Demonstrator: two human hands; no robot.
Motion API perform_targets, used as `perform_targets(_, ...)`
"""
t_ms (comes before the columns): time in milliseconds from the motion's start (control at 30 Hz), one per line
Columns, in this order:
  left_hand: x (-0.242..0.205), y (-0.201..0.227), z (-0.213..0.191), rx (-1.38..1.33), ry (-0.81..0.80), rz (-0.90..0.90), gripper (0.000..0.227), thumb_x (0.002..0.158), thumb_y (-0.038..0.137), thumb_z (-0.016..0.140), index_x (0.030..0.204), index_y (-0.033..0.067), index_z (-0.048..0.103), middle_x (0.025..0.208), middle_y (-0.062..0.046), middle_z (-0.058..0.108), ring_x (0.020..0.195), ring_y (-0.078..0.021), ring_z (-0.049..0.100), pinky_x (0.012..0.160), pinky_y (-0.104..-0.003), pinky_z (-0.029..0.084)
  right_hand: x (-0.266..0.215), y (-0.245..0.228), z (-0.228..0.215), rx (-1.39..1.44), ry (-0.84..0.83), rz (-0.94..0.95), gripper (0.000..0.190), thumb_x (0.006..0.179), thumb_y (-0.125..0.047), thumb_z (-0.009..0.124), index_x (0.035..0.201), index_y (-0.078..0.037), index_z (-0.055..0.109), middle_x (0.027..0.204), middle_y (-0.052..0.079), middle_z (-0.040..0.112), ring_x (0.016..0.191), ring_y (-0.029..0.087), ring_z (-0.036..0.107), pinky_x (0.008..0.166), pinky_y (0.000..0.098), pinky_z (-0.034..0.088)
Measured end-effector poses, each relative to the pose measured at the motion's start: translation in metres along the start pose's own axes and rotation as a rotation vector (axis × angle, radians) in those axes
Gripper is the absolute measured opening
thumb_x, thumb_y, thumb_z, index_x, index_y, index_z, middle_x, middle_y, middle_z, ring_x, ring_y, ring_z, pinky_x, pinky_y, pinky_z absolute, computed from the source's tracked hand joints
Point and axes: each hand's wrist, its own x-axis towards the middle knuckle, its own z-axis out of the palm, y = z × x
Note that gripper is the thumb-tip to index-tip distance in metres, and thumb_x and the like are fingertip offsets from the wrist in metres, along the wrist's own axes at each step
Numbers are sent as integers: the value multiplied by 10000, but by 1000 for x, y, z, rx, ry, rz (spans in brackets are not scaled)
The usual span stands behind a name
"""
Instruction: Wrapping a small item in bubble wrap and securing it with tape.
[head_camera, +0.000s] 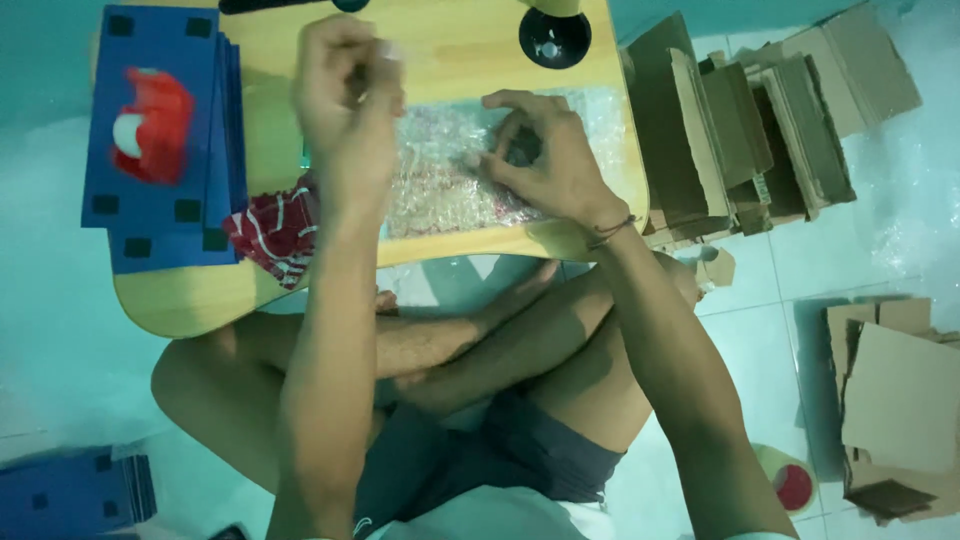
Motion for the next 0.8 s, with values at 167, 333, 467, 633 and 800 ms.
perform_targets(167, -50, 18, 10, -542, 191, -282, 312, 934, 144, 771, 1168, 86, 573, 1117, -74, 620, 923, -190, 584, 789, -339, 528, 1, -5, 12, -296, -33, -164, 355, 979, -296, 684, 1273, -107, 744, 868, 47, 542, 847, 235, 427, 898, 389, 309)
perform_targets(333, -103, -2, 30, -803, 317, -397, 317, 925, 25, 747, 1185, 77, 574, 1357, -130, 573, 1127, -229, 635, 958, -386, 561, -2, -5, 13, -423, -42, -226, 316, 1016, -318, 656, 1184, -102, 813, 904, 83, 492, 885, 281, 394, 892, 421, 308)
perform_targets(467, -121, -17, 41, -936, 312, -354, 257, 1004, -14, 657, 1227, 85, 574, 1519, -157, 451, 1289, -284, 555, 1050, -421, 510, -3, -2, 15, -425, -31, -261, 292, 1017, -275, 665, 1200, -99, 808, 921, 82, 514, 894, 277, 397, 898, 423, 302)
perform_targets(633, -132, -17, 41, -985, 298, -317, 256, 1017, 17, 622, 1255, 107, 590, 1557, -161, 438, 1416, -364, 479, 1114, -453, 472, -2, -2, 17, -429, -33, -249, 270, 1005, -267, 685, 1183, -100, 801, 914, 66, 504, 902, 271, 401, 904, 422, 304)
perform_targets(800, -135, -9, 44, -1033, 317, -340, 215, 1017, 80, 592, 1230, 83, 568, 1535, -158, 462, 1447, -359, 447, 1141, -492, 452, -4, -2, 19, -505, -5, -283, 282, 990, -272, 708, 1193, -97, 793, 894, 48, 610, 925, 282, 433, 932, 438, 321)
